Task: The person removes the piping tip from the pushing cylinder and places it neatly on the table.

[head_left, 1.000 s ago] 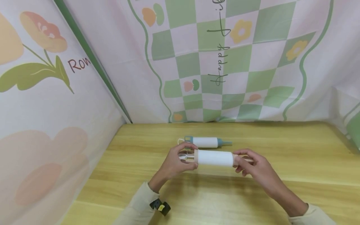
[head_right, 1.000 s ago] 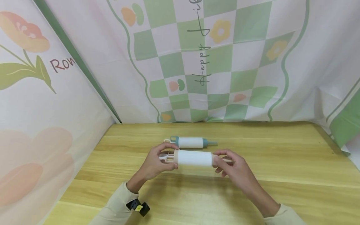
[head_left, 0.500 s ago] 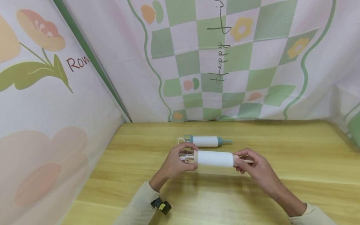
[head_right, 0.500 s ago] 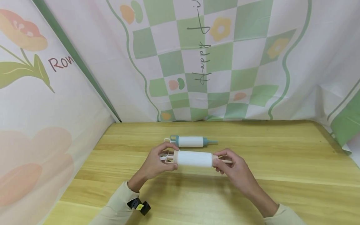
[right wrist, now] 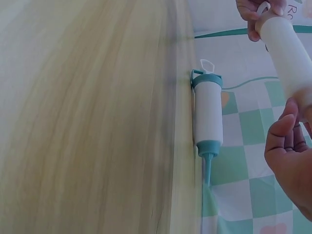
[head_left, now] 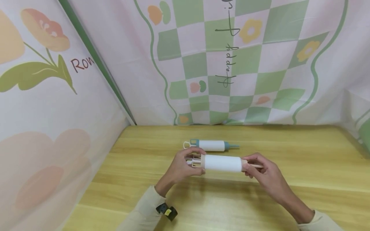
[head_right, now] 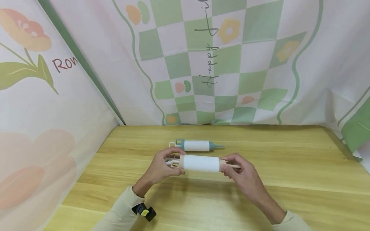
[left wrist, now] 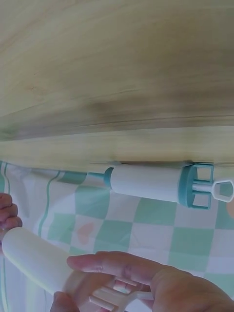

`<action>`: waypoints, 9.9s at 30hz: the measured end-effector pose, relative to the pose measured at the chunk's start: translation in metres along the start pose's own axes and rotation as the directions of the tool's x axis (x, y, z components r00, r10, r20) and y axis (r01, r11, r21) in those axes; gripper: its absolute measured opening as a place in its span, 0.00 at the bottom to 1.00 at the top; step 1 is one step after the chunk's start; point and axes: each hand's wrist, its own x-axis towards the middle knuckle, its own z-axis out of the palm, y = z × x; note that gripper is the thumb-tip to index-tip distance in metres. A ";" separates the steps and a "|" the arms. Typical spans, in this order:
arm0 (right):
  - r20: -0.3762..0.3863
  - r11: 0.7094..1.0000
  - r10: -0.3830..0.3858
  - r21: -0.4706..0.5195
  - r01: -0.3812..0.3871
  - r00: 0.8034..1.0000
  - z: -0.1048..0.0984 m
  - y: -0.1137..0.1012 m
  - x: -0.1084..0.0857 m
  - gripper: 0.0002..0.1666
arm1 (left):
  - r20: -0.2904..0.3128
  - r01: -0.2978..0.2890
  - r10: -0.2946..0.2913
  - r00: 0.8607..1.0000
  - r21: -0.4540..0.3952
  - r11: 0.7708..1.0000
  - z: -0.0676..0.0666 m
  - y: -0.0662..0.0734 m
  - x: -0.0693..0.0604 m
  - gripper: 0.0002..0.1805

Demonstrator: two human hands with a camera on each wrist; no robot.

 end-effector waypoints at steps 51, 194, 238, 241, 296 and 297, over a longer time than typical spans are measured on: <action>0.018 0.989 0.091 -0.115 -0.089 0.996 -0.002 -0.009 0.005 0.17 | -0.060 -0.030 0.029 0.998 -0.022 0.999 0.003 -0.003 -0.003 0.24; 0.088 0.999 0.043 0.015 -0.044 0.995 -0.006 -0.009 0.009 0.17 | -0.077 -0.014 0.005 0.997 -0.118 0.993 0.000 -0.008 -0.013 0.25; 0.096 0.989 -0.078 0.134 0.064 0.992 -0.006 -0.009 0.009 0.17 | -0.071 0.015 -0.023 0.997 -0.117 0.993 -0.001 -0.003 -0.013 0.24; 0.096 0.986 -0.090 0.147 0.075 0.991 -0.006 -0.008 0.009 0.18 | -0.071 0.011 -0.020 0.997 -0.119 0.993 -0.001 -0.004 -0.013 0.24; 0.054 0.998 -0.042 0.052 0.039 0.998 -0.020 -0.009 0.004 0.16 | -0.073 0.083 -0.086 0.994 -0.047 0.995 -0.012 -0.003 -0.017 0.25; 0.054 0.998 -0.042 0.048 0.040 0.998 -0.021 -0.009 0.004 0.16 | -0.069 0.083 -0.086 0.994 -0.039 0.996 -0.013 -0.004 -0.017 0.26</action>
